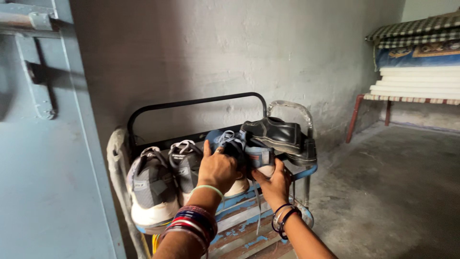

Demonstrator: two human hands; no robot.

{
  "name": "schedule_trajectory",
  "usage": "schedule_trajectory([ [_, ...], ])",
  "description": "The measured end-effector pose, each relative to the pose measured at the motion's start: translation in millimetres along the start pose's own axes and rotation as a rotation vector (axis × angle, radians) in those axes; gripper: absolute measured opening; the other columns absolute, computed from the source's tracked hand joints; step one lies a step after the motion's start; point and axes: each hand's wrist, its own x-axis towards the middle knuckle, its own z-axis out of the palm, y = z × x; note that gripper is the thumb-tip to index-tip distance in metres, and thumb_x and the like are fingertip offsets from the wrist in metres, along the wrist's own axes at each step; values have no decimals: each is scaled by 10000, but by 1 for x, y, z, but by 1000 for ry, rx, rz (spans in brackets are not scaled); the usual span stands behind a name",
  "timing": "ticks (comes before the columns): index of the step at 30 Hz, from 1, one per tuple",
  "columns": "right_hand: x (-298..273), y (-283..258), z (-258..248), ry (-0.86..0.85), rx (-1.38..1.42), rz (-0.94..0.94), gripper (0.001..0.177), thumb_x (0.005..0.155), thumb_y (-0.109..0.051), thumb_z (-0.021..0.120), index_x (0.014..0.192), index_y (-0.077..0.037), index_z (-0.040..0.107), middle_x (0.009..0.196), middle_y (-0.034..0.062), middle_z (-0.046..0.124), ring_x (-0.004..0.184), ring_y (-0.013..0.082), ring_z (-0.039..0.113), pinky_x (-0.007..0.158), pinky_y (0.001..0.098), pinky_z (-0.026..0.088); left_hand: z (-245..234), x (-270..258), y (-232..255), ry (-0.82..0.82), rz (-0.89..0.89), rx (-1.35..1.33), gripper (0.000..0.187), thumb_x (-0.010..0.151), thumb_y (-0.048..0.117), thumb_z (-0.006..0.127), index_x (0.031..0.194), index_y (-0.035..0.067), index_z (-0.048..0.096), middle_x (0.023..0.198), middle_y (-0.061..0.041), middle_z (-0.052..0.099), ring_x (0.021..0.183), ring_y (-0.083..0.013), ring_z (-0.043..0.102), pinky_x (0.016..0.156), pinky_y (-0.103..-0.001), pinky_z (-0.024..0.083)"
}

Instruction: The person sits on the floor and wipes a pair of black shoes with a red cloth. They clean each shoe thoroughly, then place the pair on a metal shoe rack.

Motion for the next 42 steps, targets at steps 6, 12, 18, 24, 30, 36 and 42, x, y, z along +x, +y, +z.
schedule_trajectory([
  [6, 14, 7, -4, -83, 209, 21, 671, 679, -232, 898, 1230, -14, 583, 1012, 149, 764, 902, 261, 737, 826, 368, 566, 1, 3, 0, 36, 9, -18, 460, 920, 536, 619, 1068, 125, 765, 1066, -79, 741, 1306, -276, 522, 1200, -679, 122],
  [12, 15, 6, -10, -118, 225, -36, 621, 701, -226, 892, 1202, 0, 603, 1013, 136, 774, 893, 209, 741, 812, 338, 567, 6, 7, 2, 25, -17, -36, 455, 911, 534, 633, 1046, 120, 766, 1074, -88, 734, 1322, -274, 511, 1201, -678, 116],
  [18, 13, 0, -28, -141, 182, -166, 623, 744, -249, 878, 1241, 11, 607, 1088, 183, 746, 973, 286, 723, 873, 384, 552, -13, -3, 12, 28, -82, -33, 516, 891, 533, 665, 1186, 110, 691, 1227, -91, 675, 1366, -299, 469, 1187, -674, 137],
  [24, 16, -24, -69, 247, -84, -271, 641, 744, -192, 865, 1317, -67, 605, 1283, 180, 624, 1194, 353, 601, 1020, 423, 482, -16, -4, 48, 174, -51, -62, 842, 812, 573, 712, 1439, 74, 453, 1411, -131, 516, 1415, -311, 386, 1179, -629, 162],
  [30, 67, -51, -89, 105, -240, -446, 937, 601, -204, 911, 1425, -49, 490, 1477, 225, 453, 1324, 419, 448, 1075, 466, 389, 11, 30, 81, 368, 25, -214, 882, 753, 462, 777, 1466, 71, 437, 1476, -153, 486, 1415, -345, 381, 1126, -632, 196],
  [36, 87, -56, -82, -55, -263, -253, 950, 636, -225, 883, 1460, -43, 446, 1479, 154, 475, 1270, 379, 547, 1005, 425, 484, 30, 63, 83, 140, -101, -228, 744, 847, 391, 743, 1436, 51, 440, 1366, -125, 541, 1357, -333, 464, 1180, -620, 244],
  [42, 81, -37, -79, -24, -159, -332, 938, 615, -128, 849, 1452, -12, 441, 1465, 171, 486, 1262, 390, 556, 1008, 413, 485, 17, 62, 82, 170, -130, -358, 1096, 819, 386, 768, 1596, -13, 106, 1343, -166, 544, 1294, -358, 510, 1152, -656, 228],
])
